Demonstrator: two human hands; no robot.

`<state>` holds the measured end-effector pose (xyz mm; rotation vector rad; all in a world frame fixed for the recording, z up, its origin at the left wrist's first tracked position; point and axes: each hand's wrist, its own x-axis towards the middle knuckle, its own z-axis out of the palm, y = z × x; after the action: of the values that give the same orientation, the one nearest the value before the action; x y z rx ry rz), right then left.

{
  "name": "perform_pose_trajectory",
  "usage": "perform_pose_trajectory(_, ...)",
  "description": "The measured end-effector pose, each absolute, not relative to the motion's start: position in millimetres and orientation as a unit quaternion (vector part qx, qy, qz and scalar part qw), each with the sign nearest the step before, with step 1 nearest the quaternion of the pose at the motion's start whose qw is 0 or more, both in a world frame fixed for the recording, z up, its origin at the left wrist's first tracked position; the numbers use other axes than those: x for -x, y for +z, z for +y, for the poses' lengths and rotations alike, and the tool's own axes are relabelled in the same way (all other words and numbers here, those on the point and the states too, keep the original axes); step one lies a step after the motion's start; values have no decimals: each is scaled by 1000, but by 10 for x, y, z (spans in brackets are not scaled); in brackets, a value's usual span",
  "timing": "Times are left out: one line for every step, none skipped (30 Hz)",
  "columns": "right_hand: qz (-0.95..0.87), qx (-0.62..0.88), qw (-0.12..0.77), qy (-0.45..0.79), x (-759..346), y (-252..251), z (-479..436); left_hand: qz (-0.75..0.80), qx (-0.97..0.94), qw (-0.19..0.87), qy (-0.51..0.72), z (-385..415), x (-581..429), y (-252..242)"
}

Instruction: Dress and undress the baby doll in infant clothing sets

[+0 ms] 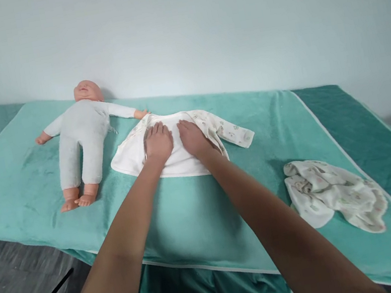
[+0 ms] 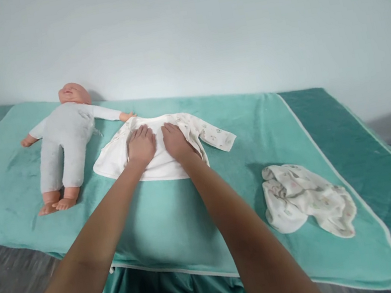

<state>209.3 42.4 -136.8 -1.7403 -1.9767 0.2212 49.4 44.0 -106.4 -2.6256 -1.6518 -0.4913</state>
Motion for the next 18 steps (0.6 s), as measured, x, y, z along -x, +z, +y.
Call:
perform_pose_trajectory(-722,642,244,82,-2083,-1372,427,-529,834,3,-154,428,-498,-1069)
perform_pose_trajectory(-710,654,246,86,-2077,-1382,438,-534,831,3,-154,423,-501,-1070)
perform_pose_trajectory(-698,666,247,92,-2075,-1396,456,-539,828,3,-155,427,-502,-1067)
perform_pose_trajectory(-685,677,250,102,-2077,-1414,478,-543,825,2,-156,443,-501,-1061)
perform_pose_trajectory(-674,685,253,112,-2083,-1434,502,-546,824,0,-153,470,-498,-1051)
perform_pose_trajectory(-665,691,256,122,-2091,-1453,526,-548,824,-3,-146,508,-492,-1038)
perform_pose_trajectory(-657,695,260,130,-2099,-1470,548,-548,826,-10,-133,556,-484,-1024)
perform_pose_trajectory(-651,699,263,137,-2108,-1483,565,-549,828,-19,-117,611,-473,-1010)
perform_pose_trajectory(-646,701,263,144,-2114,-1491,577,-550,828,-31,-102,668,-461,-997)
perform_pose_trajectory(-644,703,262,150,-2117,-1494,583,-552,828,-43,-89,723,-449,-988)
perform_pose_trajectory(-642,705,259,156,-2117,-1492,585,-555,827,-53,-81,771,-437,-982)
perform_pose_trajectory(-640,707,256,160,-2113,-1487,582,-556,825,-59,-80,809,-428,-980)
perform_pose_trajectory(-637,709,254,163,-2107,-1479,578,-556,825,-61,-86,837,-421,-981)
perform_pose_trajectory(-634,712,253,165,-2099,-1470,572,-554,825,-61,-95,856,-417,-985)
perform_pose_trajectory(-629,716,254,166,-2090,-1462,567,-551,826,-59,-104,867,-415,-991)
perform_pose_trajectory(-624,719,256,167,-2081,-1453,564,-547,828,-57,-111,872,-415,-999)
perform_pose_trajectory(-620,722,257,168,-2072,-1445,562,-545,829,-56,-114,875,-417,-1007)
perform_pose_trajectory(-616,725,257,170,-2064,-1438,563,-545,829,-57,-112,876,-420,-1016)
